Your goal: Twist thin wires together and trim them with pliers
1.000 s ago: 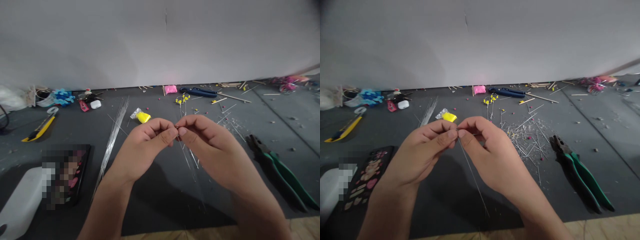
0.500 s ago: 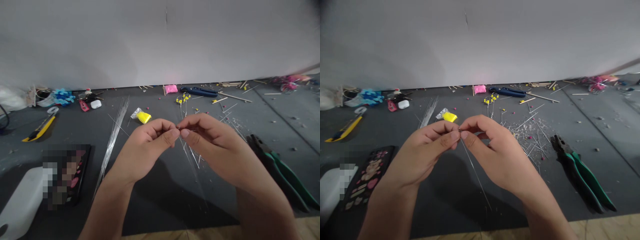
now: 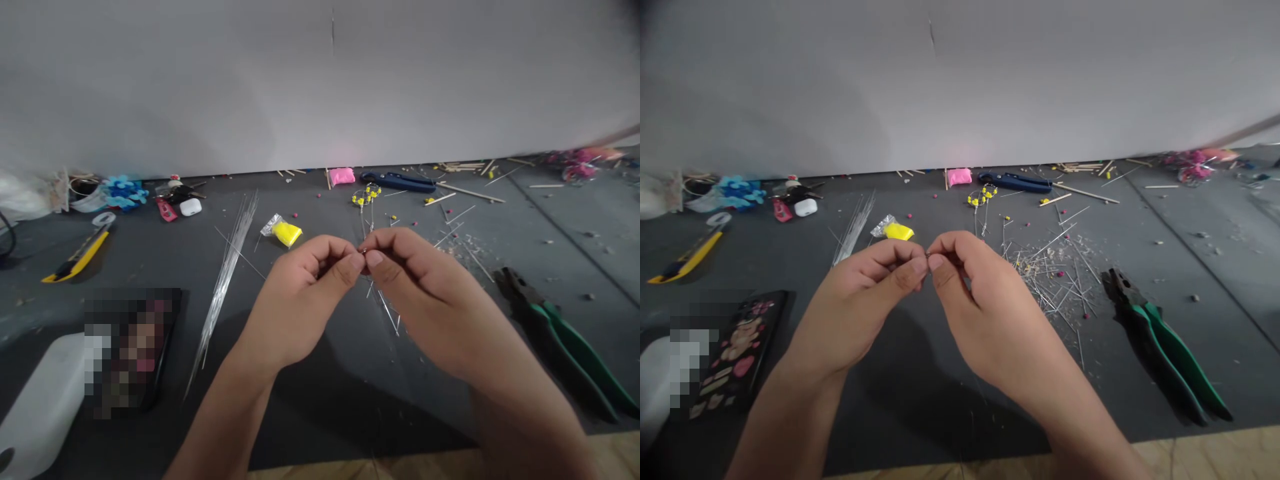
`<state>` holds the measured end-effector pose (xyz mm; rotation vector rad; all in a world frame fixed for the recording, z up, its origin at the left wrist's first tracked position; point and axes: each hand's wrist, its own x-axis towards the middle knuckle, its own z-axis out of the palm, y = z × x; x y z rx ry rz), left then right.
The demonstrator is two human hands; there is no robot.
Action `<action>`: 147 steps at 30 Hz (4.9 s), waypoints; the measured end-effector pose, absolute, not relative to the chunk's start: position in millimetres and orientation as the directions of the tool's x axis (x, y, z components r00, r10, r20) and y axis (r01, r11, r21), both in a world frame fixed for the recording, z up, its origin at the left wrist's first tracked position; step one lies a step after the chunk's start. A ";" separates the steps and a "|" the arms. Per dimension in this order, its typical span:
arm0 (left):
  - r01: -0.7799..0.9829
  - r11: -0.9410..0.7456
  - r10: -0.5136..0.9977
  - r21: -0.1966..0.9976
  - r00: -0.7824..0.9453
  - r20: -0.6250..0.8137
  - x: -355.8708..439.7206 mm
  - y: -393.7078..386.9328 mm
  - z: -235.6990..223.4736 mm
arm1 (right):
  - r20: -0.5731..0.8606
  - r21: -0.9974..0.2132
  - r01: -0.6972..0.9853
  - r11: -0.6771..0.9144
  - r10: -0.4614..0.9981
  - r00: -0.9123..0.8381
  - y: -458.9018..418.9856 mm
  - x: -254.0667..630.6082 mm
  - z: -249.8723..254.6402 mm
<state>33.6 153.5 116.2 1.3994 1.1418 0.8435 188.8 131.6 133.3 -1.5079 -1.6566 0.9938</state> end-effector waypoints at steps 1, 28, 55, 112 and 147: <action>0.215 0.041 0.956 0.976 0.274 -0.101 34.2 152.9 117.2 | -0.003 -0.878 0.476 0.042 0.995 -0.095 131.8 188.5 131.7; 0.720 -0.391 0.910 0.573 0.211 0.356 53.3 139.8 112.5 | 0.050 -0.854 0.514 0.078 0.996 -0.068 135.6 188.6 119.9; 0.566 -0.186 0.981 0.803 0.157 0.116 46.3 144.3 120.1 | -0.036 -0.881 0.471 0.055 0.983 -0.182 139.9 199.1 118.6; -0.380 0.006 0.999 0.925 0.048 0.013 56.8 152.8 92.8 | 0.181 -0.968 -0.159 0.196 0.978 0.103 141.1 179.1 104.8; 0.187 -0.049 0.989 0.981 0.150 0.021 42.5 154.1 103.7 | 0.150 -0.954 0.265 0.139 0.988 0.024 145.5 187.6 105.6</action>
